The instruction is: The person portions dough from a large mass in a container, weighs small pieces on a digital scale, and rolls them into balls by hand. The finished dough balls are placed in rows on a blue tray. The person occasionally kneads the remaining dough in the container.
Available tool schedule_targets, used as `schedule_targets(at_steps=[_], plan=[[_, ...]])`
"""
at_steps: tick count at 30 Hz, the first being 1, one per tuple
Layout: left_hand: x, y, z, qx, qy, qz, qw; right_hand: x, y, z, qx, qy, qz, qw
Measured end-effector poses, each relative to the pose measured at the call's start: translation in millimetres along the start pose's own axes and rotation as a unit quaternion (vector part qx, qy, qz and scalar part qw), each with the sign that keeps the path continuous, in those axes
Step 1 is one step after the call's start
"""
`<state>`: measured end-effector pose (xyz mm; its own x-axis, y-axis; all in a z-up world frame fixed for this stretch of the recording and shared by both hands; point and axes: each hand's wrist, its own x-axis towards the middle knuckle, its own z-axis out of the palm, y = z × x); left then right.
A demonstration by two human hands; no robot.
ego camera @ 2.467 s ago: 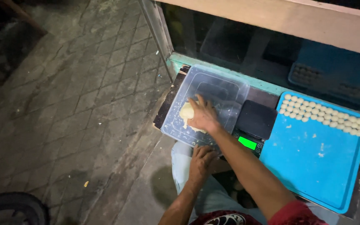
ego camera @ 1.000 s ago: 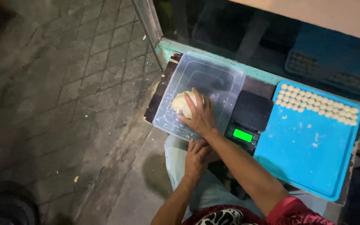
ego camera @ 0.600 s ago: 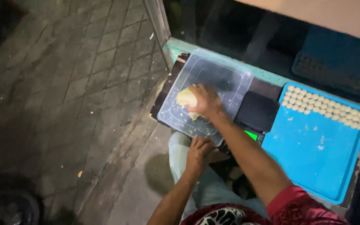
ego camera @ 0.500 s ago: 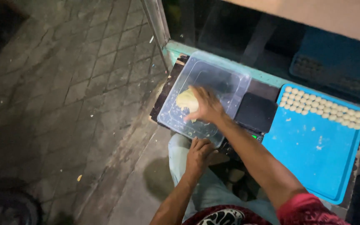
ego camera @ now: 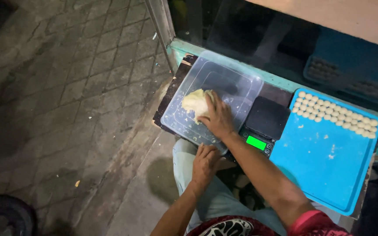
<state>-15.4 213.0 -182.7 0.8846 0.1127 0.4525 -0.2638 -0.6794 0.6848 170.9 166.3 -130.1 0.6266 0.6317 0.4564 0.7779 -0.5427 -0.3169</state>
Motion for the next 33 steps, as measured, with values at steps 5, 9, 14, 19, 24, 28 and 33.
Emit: schedule_targets(at_steps=[5, 9, 14, 19, 24, 28, 33], plan=[[5.1, 4.9, -8.9, 0.010, -0.003, 0.008, 1.000, 2.6, -17.5, 12.2, -0.092, 0.086, 0.065, 0.990], [9.0, 12.0, -14.8, 0.035, -0.003, 0.031, 0.999, 4.3, -3.2, 4.6, -0.038, 0.084, 0.032, 0.995], [2.7, 8.6, -9.5, 0.012, -0.012, -0.002, 1.000, 12.8, -21.9, -25.5, -0.013, -0.022, 0.057, 0.998], [11.0, 17.9, -15.0, 0.019, -0.017, -0.003, 1.000, 39.4, 9.2, 39.9, -0.076, -0.105, 0.079, 0.988], [15.7, 23.3, -18.2, 0.030, -0.029, -0.021, 0.999, 63.1, 8.3, 33.5, -0.062, -0.216, 0.095, 0.970], [12.8, 29.0, -17.6, 0.052, -0.028, -0.031, 0.998, 66.0, -4.2, 20.6, -0.038, -0.191, 0.130, 0.972], [3.2, 6.0, 5.9, 0.057, -0.011, -0.039, 0.998, 81.2, -1.2, 1.7, 0.016, -0.144, 0.199, 0.969]])
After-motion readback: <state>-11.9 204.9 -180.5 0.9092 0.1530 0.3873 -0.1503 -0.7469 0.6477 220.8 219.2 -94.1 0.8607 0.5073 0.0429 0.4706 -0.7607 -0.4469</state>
